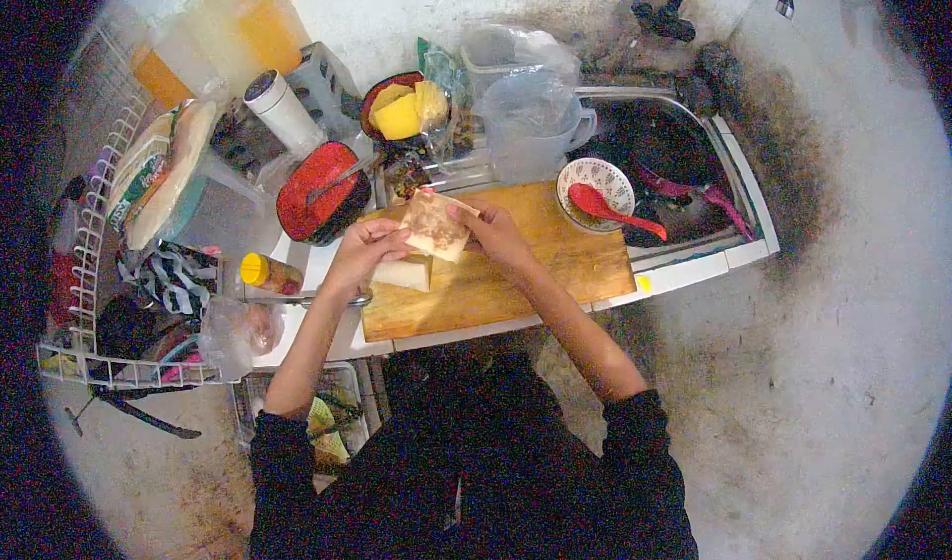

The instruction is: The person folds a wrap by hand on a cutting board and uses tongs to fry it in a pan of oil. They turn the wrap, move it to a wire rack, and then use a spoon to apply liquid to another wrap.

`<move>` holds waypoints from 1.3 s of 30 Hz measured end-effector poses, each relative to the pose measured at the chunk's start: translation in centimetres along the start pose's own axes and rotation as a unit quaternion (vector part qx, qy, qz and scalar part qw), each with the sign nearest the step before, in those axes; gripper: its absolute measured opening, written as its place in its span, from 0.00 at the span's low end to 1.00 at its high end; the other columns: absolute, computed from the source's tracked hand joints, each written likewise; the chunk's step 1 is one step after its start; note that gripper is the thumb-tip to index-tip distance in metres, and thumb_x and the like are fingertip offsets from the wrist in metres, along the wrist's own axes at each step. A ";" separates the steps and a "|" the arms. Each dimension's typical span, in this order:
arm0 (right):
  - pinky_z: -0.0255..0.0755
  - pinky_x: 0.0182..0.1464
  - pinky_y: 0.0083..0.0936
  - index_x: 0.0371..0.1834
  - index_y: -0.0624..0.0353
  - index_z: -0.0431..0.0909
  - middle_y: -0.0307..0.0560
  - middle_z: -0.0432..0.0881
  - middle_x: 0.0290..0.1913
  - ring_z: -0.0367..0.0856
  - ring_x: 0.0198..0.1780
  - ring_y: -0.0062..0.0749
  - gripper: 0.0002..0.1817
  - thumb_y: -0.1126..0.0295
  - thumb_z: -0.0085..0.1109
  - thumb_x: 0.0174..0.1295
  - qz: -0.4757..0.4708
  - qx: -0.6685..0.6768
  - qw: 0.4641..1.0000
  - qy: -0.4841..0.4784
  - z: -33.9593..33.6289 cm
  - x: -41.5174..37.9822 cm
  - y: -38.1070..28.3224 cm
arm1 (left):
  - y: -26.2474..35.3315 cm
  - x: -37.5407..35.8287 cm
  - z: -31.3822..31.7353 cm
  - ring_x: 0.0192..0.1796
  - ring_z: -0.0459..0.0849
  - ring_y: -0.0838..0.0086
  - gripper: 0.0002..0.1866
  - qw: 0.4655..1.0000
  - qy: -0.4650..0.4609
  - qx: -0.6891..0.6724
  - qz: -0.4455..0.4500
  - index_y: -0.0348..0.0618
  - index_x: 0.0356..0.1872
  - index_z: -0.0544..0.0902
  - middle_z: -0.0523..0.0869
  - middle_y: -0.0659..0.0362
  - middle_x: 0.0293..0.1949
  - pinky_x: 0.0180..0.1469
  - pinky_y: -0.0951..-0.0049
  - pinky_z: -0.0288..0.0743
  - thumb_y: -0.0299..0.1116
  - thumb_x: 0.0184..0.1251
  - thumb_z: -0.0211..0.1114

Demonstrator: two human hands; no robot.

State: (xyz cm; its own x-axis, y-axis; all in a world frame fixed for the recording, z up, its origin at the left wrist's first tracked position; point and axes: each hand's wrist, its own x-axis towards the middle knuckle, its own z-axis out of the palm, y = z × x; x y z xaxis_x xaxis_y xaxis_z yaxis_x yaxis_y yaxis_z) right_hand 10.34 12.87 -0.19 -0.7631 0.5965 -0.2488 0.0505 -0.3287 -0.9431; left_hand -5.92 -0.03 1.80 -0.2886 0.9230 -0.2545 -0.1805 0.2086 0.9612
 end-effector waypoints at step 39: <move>0.67 0.39 0.12 0.50 0.54 0.70 0.31 0.77 0.40 0.74 0.38 0.12 0.15 0.65 0.49 0.61 -0.115 0.070 0.990 0.041 1.9 -3.0 -0.5 | -1.3 0.0 5.7 0.32 0.74 0.87 0.13 0.968 0.131 -0.170 0.126 0.38 0.39 0.77 0.79 0.66 0.31 0.35 0.87 0.67 0.37 0.64 0.54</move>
State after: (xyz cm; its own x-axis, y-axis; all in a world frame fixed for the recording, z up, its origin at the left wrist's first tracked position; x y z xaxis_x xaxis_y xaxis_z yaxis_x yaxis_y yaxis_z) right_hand 11.37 9.90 1.40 -0.6895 0.7224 -0.0531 -0.2130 -0.2722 -0.9384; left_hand -0.29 1.54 1.14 -0.5847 0.8075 -0.0781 -0.3604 -0.1723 0.9168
